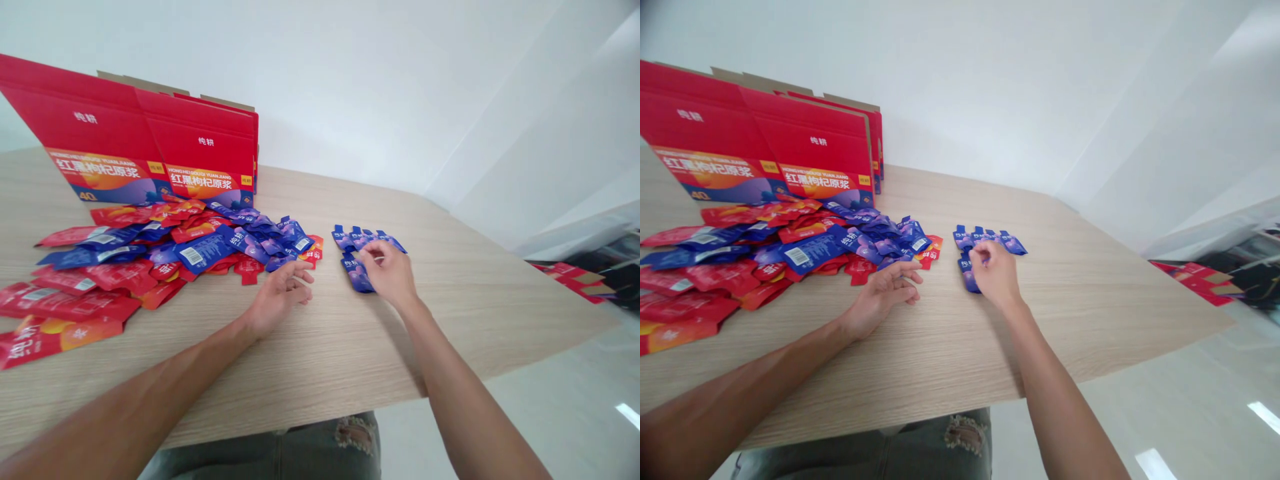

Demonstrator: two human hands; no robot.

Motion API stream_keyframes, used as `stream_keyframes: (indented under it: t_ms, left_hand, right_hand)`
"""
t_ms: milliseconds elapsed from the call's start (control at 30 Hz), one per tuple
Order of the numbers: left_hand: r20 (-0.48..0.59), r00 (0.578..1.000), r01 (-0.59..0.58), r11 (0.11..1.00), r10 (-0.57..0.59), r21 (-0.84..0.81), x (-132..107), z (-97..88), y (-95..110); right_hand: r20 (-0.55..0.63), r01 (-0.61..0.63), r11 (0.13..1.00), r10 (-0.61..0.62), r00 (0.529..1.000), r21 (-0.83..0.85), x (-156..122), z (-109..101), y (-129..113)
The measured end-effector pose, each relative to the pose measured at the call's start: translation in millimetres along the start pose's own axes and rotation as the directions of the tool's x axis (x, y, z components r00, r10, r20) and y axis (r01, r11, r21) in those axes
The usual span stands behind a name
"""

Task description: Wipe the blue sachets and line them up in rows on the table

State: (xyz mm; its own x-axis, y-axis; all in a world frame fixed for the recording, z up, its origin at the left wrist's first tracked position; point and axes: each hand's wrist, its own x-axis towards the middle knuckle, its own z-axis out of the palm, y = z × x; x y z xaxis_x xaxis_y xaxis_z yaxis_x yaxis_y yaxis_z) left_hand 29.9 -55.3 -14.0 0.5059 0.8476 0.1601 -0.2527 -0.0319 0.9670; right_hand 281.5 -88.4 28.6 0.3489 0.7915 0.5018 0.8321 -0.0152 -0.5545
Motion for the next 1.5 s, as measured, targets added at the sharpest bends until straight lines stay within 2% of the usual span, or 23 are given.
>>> stream_keyframes:
  t_ms: [100,200,267,333,467,600,733,867,967,1067,1133,1167,1200,1267,1333,1400,1433,1500]
  left_hand:
    - [-0.052,0.996,-0.072,0.997,0.074,0.035,2,-2.6,-5]
    - [-0.165,0.974,-0.145,0.986,0.158,0.086,5,-7.9,-7]
    - [-0.244,0.952,-0.163,0.981,0.184,0.103,7,-11.5,-7]
    - [-0.294,0.937,-0.164,0.98,0.19,0.111,9,-13.9,-7]
    - [-0.281,0.939,-0.16,0.974,0.2,0.158,11,-13.7,-7]
    - [-0.22,0.95,-0.171,0.961,0.22,0.219,10,-11.3,-8]
    - [-0.203,0.956,-0.16,0.957,0.211,0.242,9,-11.8,-8]
    - [-0.239,0.954,-0.128,0.968,0.179,0.214,12,-14.6,-8]
    - [-0.262,0.955,-0.11,0.985,0.141,0.132,13,-16.4,-6]
    - [-0.318,0.946,-0.068,0.998,0.067,0.008,13,-15.9,0]
    - [-0.342,0.94,-0.039,0.993,-0.001,-0.109,12,-14.1,6]
    - [-0.335,0.942,-0.029,0.983,-0.034,-0.183,12,-13.0,9]
    - [-0.311,0.948,-0.022,0.965,-0.062,-0.261,11,-11.8,12]
    - [-0.238,0.967,-0.01,0.915,-0.094,-0.403,10,-10.2,16]
    - [-0.215,0.972,-0.022,0.872,-0.095,-0.488,9,-10.3,18]
    - [-0.273,0.957,-0.06,0.851,-0.101,-0.522,10,-12.2,17]
    - [-0.311,0.944,-0.074,0.847,-0.111,-0.527,11,-13.7,17]
    - [-0.356,0.925,-0.084,0.844,-0.132,-0.529,12,-16.5,16]
  right_hand:
    - [0.213,0.163,0.986,-0.169,0.962,0.045,10,28,-41]
    - [0.317,0.224,0.974,-0.209,0.925,-0.011,23,60,-73]
    - [0.319,0.234,0.964,-0.184,0.93,-0.126,33,80,-85]
    - [0.303,0.188,0.947,-0.105,0.947,-0.261,41,96,-89]
    - [0.332,0.056,0.909,0.094,0.939,-0.414,48,118,-85]
    - [0.315,-0.029,0.923,0.161,0.935,-0.385,49,128,-80]
    - [0.291,-0.143,0.962,0.209,0.933,-0.231,54,129,-73]
    - [0.292,-0.232,0.97,0.245,0.925,-0.077,56,123,-65]
    - [0.278,-0.224,0.974,0.225,0.934,-0.033,54,111,-62]
    - [0.192,-0.115,0.993,0.115,0.975,-0.013,43,94,-62]
    - [0.12,0.057,0.998,-0.052,0.991,-0.038,26,83,-64]
    - [0.089,0.166,0.984,-0.161,0.983,-0.058,16,79,-65]
    - [0.071,0.283,0.956,-0.278,0.958,-0.081,4,76,-67]
    - [0.083,0.489,0.863,-0.482,0.872,-0.125,-19,74,-73]
    - [0.149,0.62,0.772,-0.602,0.784,-0.142,-38,75,-80]
    - [0.194,0.657,0.747,-0.633,0.75,-0.103,-48,79,-86]
    - [0.186,0.645,0.761,-0.625,0.758,-0.073,-50,81,-89]
    - [0.116,0.587,0.809,-0.58,0.806,-0.027,-50,84,-91]
